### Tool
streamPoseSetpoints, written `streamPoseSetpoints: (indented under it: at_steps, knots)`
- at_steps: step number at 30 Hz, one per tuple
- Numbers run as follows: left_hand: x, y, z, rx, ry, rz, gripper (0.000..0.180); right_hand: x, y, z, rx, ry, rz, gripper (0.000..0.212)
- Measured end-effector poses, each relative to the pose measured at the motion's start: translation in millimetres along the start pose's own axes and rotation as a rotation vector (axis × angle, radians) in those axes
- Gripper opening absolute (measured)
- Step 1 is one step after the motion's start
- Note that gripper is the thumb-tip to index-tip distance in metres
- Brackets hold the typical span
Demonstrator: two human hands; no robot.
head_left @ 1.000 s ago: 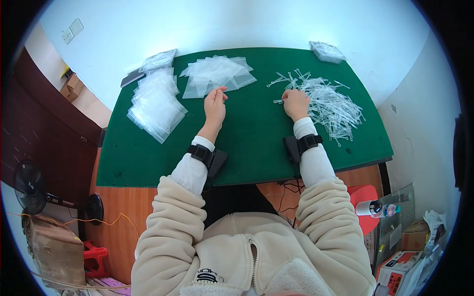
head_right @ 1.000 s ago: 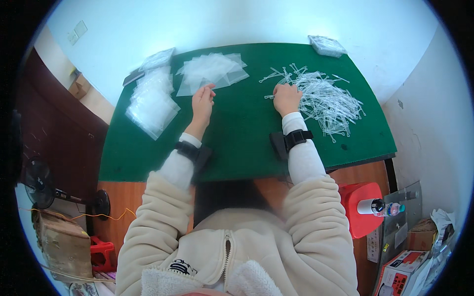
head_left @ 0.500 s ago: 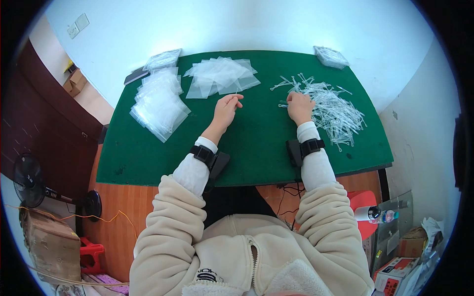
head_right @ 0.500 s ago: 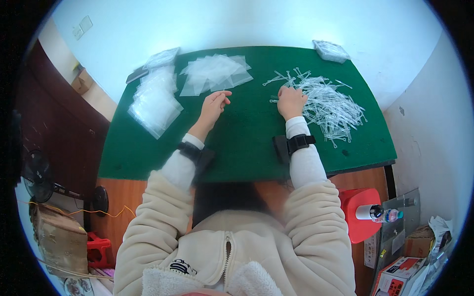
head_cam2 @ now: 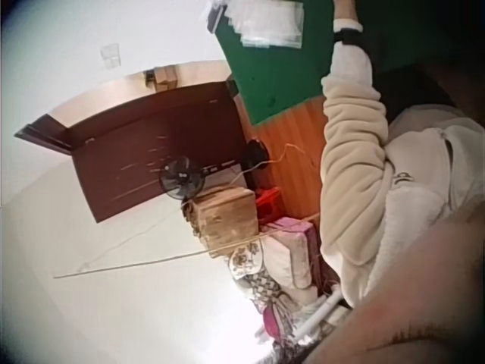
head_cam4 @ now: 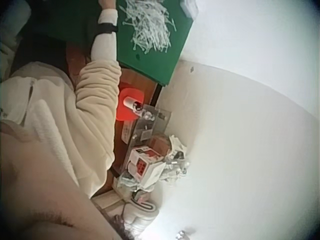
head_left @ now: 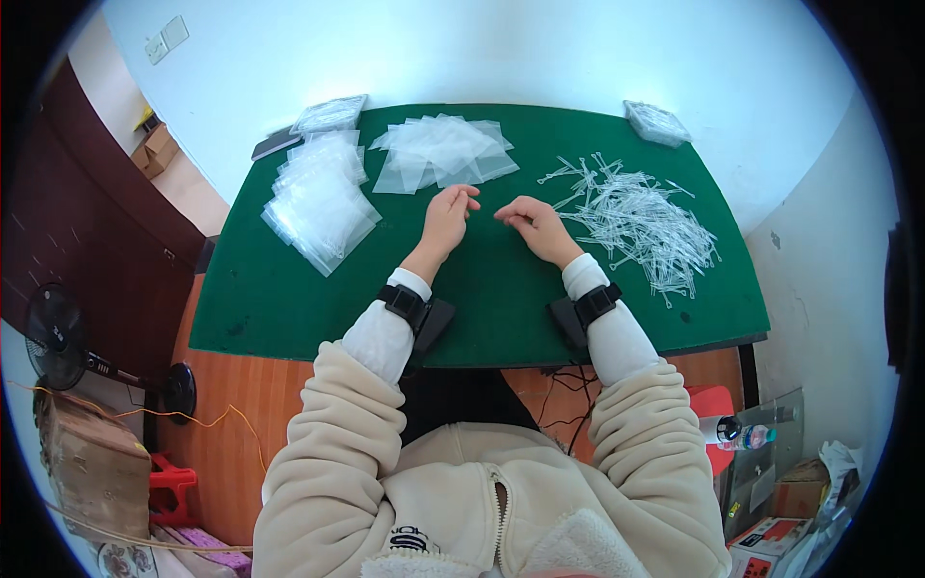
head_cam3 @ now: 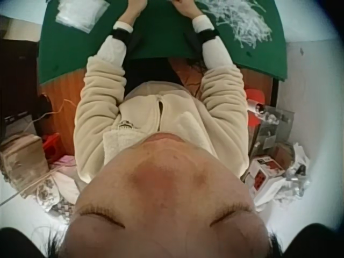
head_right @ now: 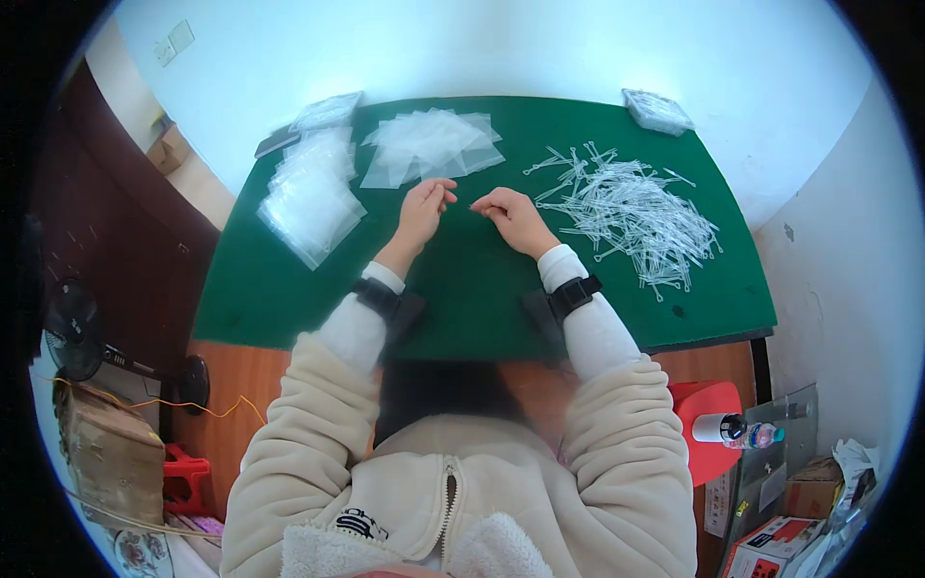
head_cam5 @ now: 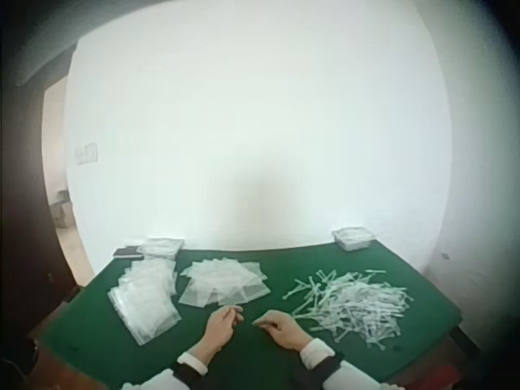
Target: Manually packaging small plastic components into individual plastic bags at a workstation.
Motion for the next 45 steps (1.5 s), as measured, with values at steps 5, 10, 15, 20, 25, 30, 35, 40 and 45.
streamPoseSetpoints:
  at_steps: [5, 10, 15, 20, 25, 30, 35, 40, 45]
  knots:
    - [7.7, -8.3, 3.4, -0.267, -0.069, -0.135, 0.024, 3.4, -0.1, -14.2, -0.058, -0.225, -0.08, 0.014]
    - [16.6, -13.9, 10.6, -0.391, -0.061, -0.219, 0.026, 2.4, 0.7, -19.6, -0.115, -0.184, -0.057, 0.015]
    - [23.8, -18.2, 13.4, -0.465, -0.166, -0.306, 0.026, 1.5, -0.7, -7.5, 0.039, 0.024, 0.076, 0.018]
    - [31.7, -22.5, 19.4, -0.456, -0.247, -0.429, 0.027, -5.8, 1.2, -8.5, 0.066, 0.116, 0.31, 0.025]
    - [33.0, -23.1, 19.2, -0.431, -0.321, -0.472, 0.026, -6.8, 0.4, -12.5, -0.008, 0.025, 0.332, 0.034]
    - [35.0, -26.4, 24.4, -0.43, -0.339, -0.517, 0.026, -3.7, -0.2, -15.1, 0.005, 0.06, 0.307, 0.038]
    - [35.9, -26.8, 21.9, -0.409, -0.357, -0.508, 0.026, -2.6, -0.2, -14.2, -0.035, -0.001, 0.274, 0.039]
    - [37.2, -25.9, 19.8, -0.402, -0.33, -0.47, 0.025, -4.9, -1.5, -10.7, -0.036, -0.023, 0.256, 0.036]
    - [11.9, -9.8, 4.2, -0.331, -0.346, -0.213, 0.022, -38.3, -1.5, -2.9, -0.114, -0.612, 0.436, 0.024]
Point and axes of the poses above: each hand's wrist, its own y-axis towards the middle knuckle, its own x-axis out of the palm, z = x × y, the point moved 3 cm from there along y, towards the middle knuckle, and after that the axes turned 3 degrees about -x, right-handed, at the moved point
